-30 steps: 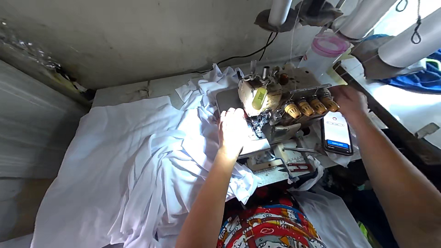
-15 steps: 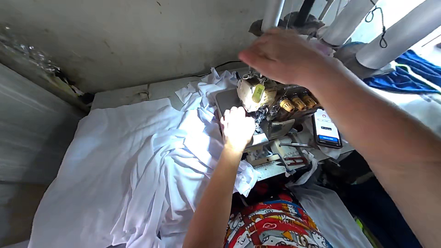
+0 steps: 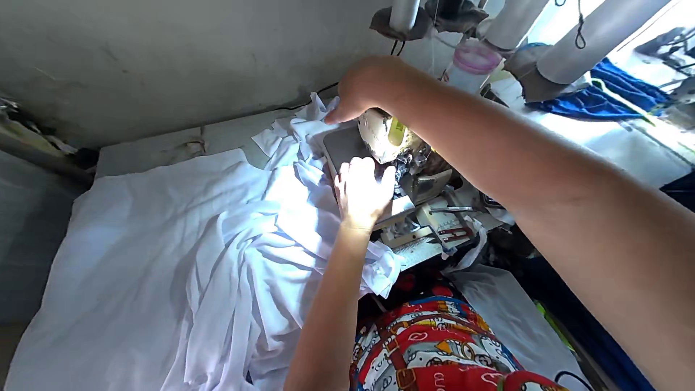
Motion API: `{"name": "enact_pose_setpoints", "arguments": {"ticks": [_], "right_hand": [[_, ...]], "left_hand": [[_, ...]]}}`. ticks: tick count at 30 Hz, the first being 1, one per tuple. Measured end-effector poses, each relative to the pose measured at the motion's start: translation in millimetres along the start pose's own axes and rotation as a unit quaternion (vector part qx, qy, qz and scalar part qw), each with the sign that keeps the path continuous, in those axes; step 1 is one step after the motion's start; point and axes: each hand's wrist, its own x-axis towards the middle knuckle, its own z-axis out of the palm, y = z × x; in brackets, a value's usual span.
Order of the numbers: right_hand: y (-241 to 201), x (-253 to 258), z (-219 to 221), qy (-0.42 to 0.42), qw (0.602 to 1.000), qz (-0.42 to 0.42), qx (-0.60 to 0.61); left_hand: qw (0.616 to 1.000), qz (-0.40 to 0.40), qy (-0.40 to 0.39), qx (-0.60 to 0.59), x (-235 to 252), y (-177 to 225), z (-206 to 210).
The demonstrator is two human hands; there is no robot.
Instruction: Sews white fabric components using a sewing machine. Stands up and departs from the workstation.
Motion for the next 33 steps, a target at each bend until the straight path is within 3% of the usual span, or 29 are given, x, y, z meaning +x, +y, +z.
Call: {"name": "enact_pose_setpoints", "arguments": {"ticks": [7,12,18,24,26,28,30,33], "right_hand": [[2,25,2,-0.004,1.0,0.01,0.023],[-3,9,-6,0.005,1.0,-0.015,0.019],[0,7,-3,-0.006,0.999,-0.045,0.022],[22,-9,-5,0.016,0.992,-0.012,0.125],[41,-20,8,0.085,0.982,-0.067,0.154],[67,-31,25,0.241,0.934,-0.171,0.203],[87,-55,41,0.384,0.845,-0.24,0.285],[115,-103,73,0.471,0.739,-0.277,0.396]], "left_hand": [[1.0,0.007,0.029,0.005,-1,-1,6],[0.997,0.034,0.071,0.004,-2,-7,5],[0.997,-0.004,0.082,-0.005,1,-12,-10],[0.978,0.092,0.136,0.13,-10,-4,-5],[0.977,0.104,0.132,0.135,-11,-6,-10],[0.973,0.125,0.153,0.121,-11,-6,-8],[0.975,0.119,0.147,0.118,-12,-2,-3],[0.981,0.065,0.097,0.154,-7,15,-1]]}}
